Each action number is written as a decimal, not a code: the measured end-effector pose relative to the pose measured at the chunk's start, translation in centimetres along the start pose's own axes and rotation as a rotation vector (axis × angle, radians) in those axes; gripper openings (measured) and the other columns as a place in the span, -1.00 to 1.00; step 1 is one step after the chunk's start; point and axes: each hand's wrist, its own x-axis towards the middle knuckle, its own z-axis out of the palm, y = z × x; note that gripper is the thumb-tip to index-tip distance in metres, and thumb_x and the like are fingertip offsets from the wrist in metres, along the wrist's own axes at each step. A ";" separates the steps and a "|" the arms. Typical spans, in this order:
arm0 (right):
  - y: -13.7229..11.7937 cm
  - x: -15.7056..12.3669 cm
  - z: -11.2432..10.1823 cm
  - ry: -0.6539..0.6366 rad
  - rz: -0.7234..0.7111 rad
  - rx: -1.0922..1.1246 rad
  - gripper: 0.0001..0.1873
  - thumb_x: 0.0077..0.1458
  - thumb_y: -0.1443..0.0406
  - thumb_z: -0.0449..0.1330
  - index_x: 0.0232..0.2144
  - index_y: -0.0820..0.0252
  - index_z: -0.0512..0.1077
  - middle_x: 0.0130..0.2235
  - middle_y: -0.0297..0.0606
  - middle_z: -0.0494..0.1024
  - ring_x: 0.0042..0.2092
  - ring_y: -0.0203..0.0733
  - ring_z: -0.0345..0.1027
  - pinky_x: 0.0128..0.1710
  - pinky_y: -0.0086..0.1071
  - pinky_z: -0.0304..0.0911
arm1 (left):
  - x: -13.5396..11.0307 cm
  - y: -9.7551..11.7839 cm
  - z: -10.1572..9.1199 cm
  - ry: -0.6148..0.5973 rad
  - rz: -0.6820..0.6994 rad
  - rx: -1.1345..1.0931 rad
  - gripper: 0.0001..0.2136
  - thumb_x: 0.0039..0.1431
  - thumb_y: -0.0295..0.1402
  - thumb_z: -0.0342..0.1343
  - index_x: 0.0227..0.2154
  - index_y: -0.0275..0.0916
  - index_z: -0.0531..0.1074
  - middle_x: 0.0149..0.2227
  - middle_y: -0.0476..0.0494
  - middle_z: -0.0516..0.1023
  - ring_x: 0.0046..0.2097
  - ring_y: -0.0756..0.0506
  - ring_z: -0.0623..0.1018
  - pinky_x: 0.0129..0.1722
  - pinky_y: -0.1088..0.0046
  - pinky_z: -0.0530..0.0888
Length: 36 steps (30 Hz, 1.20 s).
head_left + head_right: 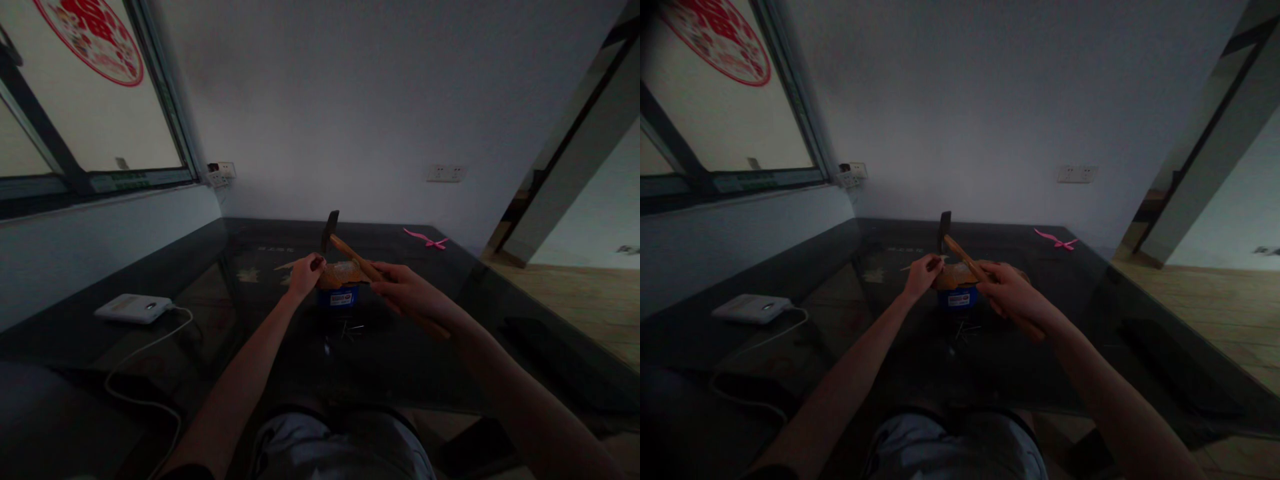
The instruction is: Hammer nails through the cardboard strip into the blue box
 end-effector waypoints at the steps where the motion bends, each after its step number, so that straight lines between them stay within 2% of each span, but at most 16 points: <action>1: 0.0 0.0 0.1 0.002 0.002 0.004 -0.52 0.01 0.31 0.11 0.04 0.22 0.29 -0.61 -0.49 0.24 -0.70 -0.47 0.06 -0.77 -0.57 0.02 | 0.0 0.0 0.0 0.002 -0.003 -0.003 -0.87 0.10 -0.31 0.05 -0.42 -0.23 0.44 -0.44 -0.09 0.54 -0.40 -0.04 0.51 -0.35 0.47 0.42; 7: 0.3 0.1 0.3 -0.044 0.016 -0.024 -0.54 0.02 0.28 0.10 0.01 0.26 0.31 -0.61 -0.47 0.27 -0.70 -0.44 0.08 -0.76 -0.55 0.03 | 0.0 0.1 0.0 0.001 -0.020 0.022 -0.90 0.06 -0.34 0.08 -0.43 -0.24 0.43 -0.44 -0.09 0.55 -0.39 -0.05 0.51 -0.38 0.49 0.40; 13: 0.4 0.2 0.2 0.016 -0.004 -0.002 -0.51 0.01 0.27 0.12 0.03 0.23 0.29 -0.57 -0.47 0.28 -0.70 -0.46 0.09 -0.76 -0.55 0.03 | 0.0 0.4 -0.2 -0.005 -0.011 0.012 -0.89 0.07 -0.34 0.07 -0.48 -0.25 0.42 -0.48 -0.06 0.53 -0.43 -0.03 0.49 -0.39 0.50 0.38; 18: 0.9 0.1 0.6 -0.019 0.016 0.001 -0.61 0.03 0.28 0.09 -0.05 0.26 0.33 -0.57 -0.46 0.27 -0.69 -0.46 0.09 -0.76 -0.55 0.03 | 0.0 0.3 -0.4 -0.009 -0.025 0.051 -0.91 0.03 -0.37 0.10 -0.50 -0.26 0.43 -0.46 -0.09 0.54 -0.42 -0.04 0.50 -0.40 0.48 0.37; 25: 0.3 -0.2 0.5 0.028 0.007 0.002 -0.52 0.03 0.28 0.09 0.03 0.27 0.24 -0.58 -0.48 0.24 -0.70 -0.46 0.07 -0.76 -0.53 0.03 | 0.1 0.2 -0.6 -0.029 -0.048 0.025 -0.91 0.02 -0.36 0.12 -0.48 -0.28 0.44 -0.46 -0.09 0.55 -0.41 -0.03 0.51 -0.37 0.49 0.40; 31: 0.9 0.1 0.8 -0.021 0.026 -0.017 -0.62 0.03 0.29 0.07 -0.07 0.28 0.32 -0.59 -0.48 0.23 -0.70 -0.46 0.07 -0.76 -0.55 0.01 | 0.1 -0.1 -0.5 -0.030 -0.042 0.038 -0.93 0.01 -0.39 0.12 -0.47 -0.28 0.46 -0.43 -0.12 0.56 -0.38 -0.05 0.52 -0.38 0.50 0.40; 36: 0.6 -0.2 0.8 0.044 -0.013 -0.016 -0.54 0.04 0.30 0.07 0.02 0.27 0.25 -0.58 -0.48 0.25 -0.71 -0.46 0.07 -0.77 -0.54 0.01 | 0.1 0.0 -0.6 -0.039 -0.050 0.025 -0.91 0.03 -0.37 0.12 -0.48 -0.28 0.46 -0.45 -0.10 0.56 -0.40 -0.03 0.52 -0.37 0.50 0.40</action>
